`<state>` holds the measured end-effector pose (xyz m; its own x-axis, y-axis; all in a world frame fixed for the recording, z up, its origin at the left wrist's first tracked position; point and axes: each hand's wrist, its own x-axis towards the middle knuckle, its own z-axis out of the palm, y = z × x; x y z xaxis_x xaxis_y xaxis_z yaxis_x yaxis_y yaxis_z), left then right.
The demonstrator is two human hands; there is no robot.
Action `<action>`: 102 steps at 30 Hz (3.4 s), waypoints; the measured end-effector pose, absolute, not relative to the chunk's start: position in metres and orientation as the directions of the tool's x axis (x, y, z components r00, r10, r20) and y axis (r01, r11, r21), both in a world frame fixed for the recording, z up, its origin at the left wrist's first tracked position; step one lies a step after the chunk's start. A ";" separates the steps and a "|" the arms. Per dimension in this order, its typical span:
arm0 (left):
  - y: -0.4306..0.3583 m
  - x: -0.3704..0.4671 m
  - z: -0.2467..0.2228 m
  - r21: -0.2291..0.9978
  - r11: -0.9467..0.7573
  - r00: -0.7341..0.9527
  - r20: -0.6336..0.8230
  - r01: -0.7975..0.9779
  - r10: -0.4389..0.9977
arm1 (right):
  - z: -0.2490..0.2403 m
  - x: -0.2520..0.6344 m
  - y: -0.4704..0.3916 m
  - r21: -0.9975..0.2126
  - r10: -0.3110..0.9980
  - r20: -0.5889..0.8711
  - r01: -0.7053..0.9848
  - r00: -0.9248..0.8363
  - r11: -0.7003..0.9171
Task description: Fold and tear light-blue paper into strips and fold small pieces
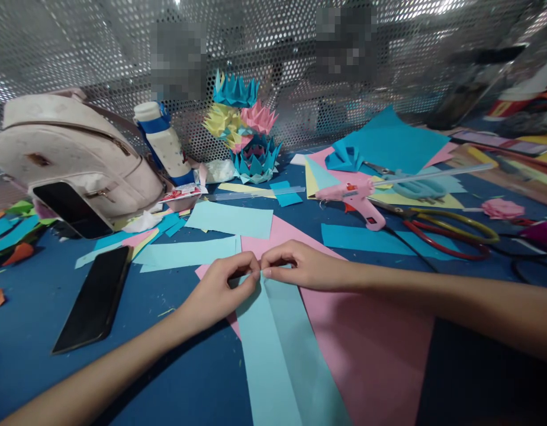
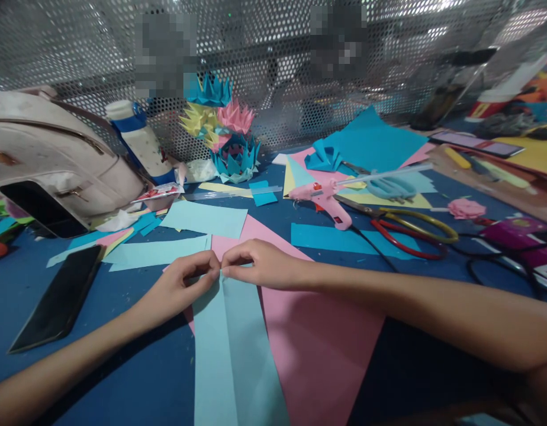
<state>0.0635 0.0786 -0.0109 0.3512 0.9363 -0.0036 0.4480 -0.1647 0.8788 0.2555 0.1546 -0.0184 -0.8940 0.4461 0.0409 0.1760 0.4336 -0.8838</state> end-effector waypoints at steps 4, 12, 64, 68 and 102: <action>0.079 0.063 -0.012 0.900 -0.130 0.337 -0.020 0.416 0.941 | -0.018 0.256 0.154 -0.888 0.453 0.030 0.184 -0.891 0.422; 0.086 0.061 -0.019 0.974 -0.005 0.273 -0.059 0.228 0.960 | -0.017 0.255 0.154 -0.936 0.482 0.014 0.158 -0.876 0.314; 0.080 0.065 -0.013 0.972 0.068 0.217 -0.119 0.226 0.969 | -0.017 0.257 0.154 -0.955 0.477 0.051 0.098 -0.877 0.281; 0.079 0.064 -0.015 0.972 0.042 0.218 -0.094 0.231 0.971 | -0.017 0.257 0.154 -0.956 0.483 0.046 0.102 -0.874 0.275; 0.084 0.050 -0.010 0.938 0.127 0.311 -0.232 0.324 0.922 | -0.019 0.258 0.163 -0.964 0.486 -0.114 0.215 -0.866 0.157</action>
